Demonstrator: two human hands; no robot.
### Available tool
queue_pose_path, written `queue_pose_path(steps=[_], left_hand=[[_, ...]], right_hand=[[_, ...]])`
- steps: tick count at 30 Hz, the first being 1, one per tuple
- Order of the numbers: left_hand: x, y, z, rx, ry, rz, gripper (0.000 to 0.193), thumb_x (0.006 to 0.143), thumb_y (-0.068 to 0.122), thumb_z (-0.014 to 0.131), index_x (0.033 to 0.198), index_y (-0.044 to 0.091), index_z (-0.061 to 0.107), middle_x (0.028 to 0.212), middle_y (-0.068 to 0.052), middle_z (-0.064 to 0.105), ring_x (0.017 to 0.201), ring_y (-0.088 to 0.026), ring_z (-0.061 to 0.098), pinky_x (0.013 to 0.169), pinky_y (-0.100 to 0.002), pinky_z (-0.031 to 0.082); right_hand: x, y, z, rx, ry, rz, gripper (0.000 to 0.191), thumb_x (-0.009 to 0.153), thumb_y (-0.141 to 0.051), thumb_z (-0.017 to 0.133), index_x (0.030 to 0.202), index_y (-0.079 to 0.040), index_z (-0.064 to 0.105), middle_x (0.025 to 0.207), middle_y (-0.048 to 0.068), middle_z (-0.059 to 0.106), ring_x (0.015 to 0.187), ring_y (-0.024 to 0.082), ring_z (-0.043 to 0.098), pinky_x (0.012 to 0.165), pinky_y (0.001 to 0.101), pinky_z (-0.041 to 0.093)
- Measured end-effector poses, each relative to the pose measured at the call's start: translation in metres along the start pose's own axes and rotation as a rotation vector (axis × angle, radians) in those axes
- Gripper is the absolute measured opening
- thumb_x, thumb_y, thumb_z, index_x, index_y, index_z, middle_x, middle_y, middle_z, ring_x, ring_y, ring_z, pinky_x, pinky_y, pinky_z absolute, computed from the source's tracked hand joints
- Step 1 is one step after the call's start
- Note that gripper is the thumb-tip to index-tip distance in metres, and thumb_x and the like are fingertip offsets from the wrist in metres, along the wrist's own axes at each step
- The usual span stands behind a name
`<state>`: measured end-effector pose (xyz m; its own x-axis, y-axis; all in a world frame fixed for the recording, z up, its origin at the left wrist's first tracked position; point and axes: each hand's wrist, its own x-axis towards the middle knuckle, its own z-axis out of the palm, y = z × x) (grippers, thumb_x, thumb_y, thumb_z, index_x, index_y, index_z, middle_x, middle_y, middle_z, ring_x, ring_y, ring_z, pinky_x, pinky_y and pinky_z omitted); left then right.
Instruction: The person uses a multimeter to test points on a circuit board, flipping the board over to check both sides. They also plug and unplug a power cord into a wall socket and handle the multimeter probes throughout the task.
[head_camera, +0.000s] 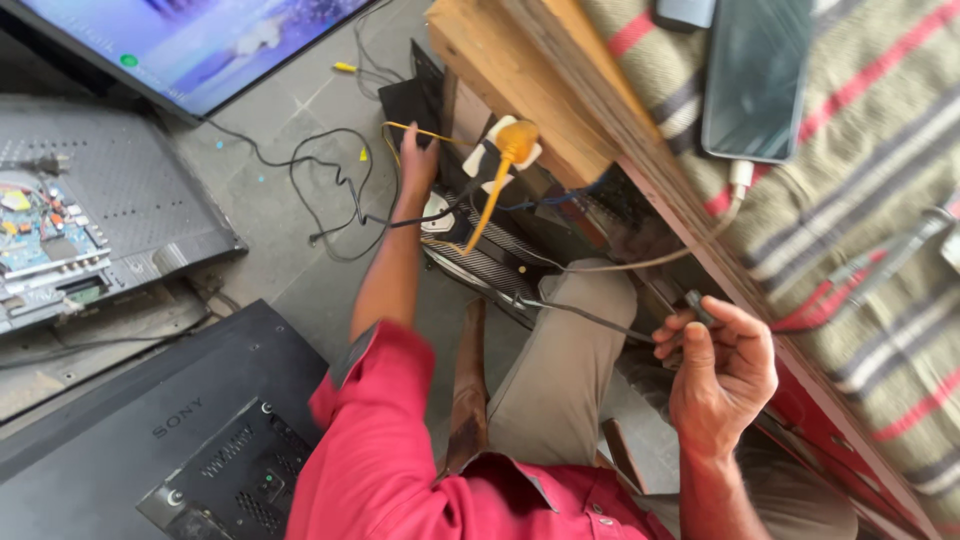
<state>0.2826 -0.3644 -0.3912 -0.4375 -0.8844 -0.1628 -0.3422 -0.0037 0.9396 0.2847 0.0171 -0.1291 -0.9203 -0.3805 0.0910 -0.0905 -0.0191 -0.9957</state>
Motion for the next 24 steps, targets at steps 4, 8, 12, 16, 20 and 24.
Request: queue_pose_path(steps=[4,8,12,16,20,24], left_hand=[[-0.077,-0.016,-0.020,-0.124,-0.237,-0.063,0.044,0.098,0.021,0.066,0.136,0.002,0.059,0.129,-0.016,0.064,0.115,-0.024,0.062,0.096,-0.035,0.050],[-0.165,-0.001,-0.071,0.222,-0.265,0.347,0.040,0.095,0.006,0.057,0.133,-0.006,0.062,0.126,-0.028,0.066,0.116,-0.043,0.063,0.098,-0.046,0.049],[-0.241,0.105,-0.101,0.350,-0.181,0.395,0.018,0.102,0.012,0.066,0.112,-0.002,0.072,0.096,-0.020,0.073,0.085,-0.033,0.070,0.075,-0.042,0.053],[-0.312,0.240,-0.081,-0.009,-0.396,0.775,0.011,0.101,0.006,0.069,0.111,0.002,0.073,0.091,-0.013,0.072,0.076,-0.023,0.068,0.072,-0.035,0.054],[-0.354,0.333,-0.013,-0.187,-0.689,1.130,0.021,0.098,0.007,0.074,0.118,0.001,0.069,0.095,-0.011,0.069,0.086,-0.028,0.068,0.081,-0.037,0.056],[-0.365,0.390,0.095,0.062,-0.845,1.528,0.060,0.096,0.027,0.080,0.143,-0.001,0.055,0.133,-0.019,0.062,0.126,-0.037,0.056,0.108,-0.048,0.046]], right_hand=[[-0.001,-0.028,-0.025,0.028,0.056,-0.113,0.019,0.113,-0.002,0.063,0.130,0.001,0.054,0.098,0.016,0.068,0.076,0.017,0.064,0.064,0.0252,0.051],[-0.012,-0.061,-0.074,0.086,0.182,-0.255,0.014,0.121,-0.005,0.061,0.131,0.002,0.055,0.099,0.017,0.066,0.073,0.018,0.062,0.063,0.0262,0.050],[-0.036,-0.097,-0.138,0.027,0.301,-0.390,0.014,0.125,-0.010,0.055,0.133,0.002,0.055,0.100,0.019,0.066,0.064,0.018,0.059,0.055,0.0260,0.047],[-0.045,-0.133,-0.215,0.003,0.448,-0.379,0.016,0.125,-0.010,0.051,0.134,0.003,0.052,0.104,0.024,0.067,0.062,0.019,0.057,0.053,0.0256,0.041],[-0.047,-0.169,-0.296,-0.015,0.564,-0.332,0.015,0.125,-0.011,0.054,0.132,0.001,0.057,0.102,0.018,0.070,0.062,0.015,0.056,0.054,0.0235,0.038],[-0.022,-0.185,-0.360,-0.291,0.550,-0.144,0.013,0.116,-0.015,0.064,0.120,-0.003,0.068,0.092,0.005,0.070,0.062,0.008,0.054,0.053,0.0230,0.038]])
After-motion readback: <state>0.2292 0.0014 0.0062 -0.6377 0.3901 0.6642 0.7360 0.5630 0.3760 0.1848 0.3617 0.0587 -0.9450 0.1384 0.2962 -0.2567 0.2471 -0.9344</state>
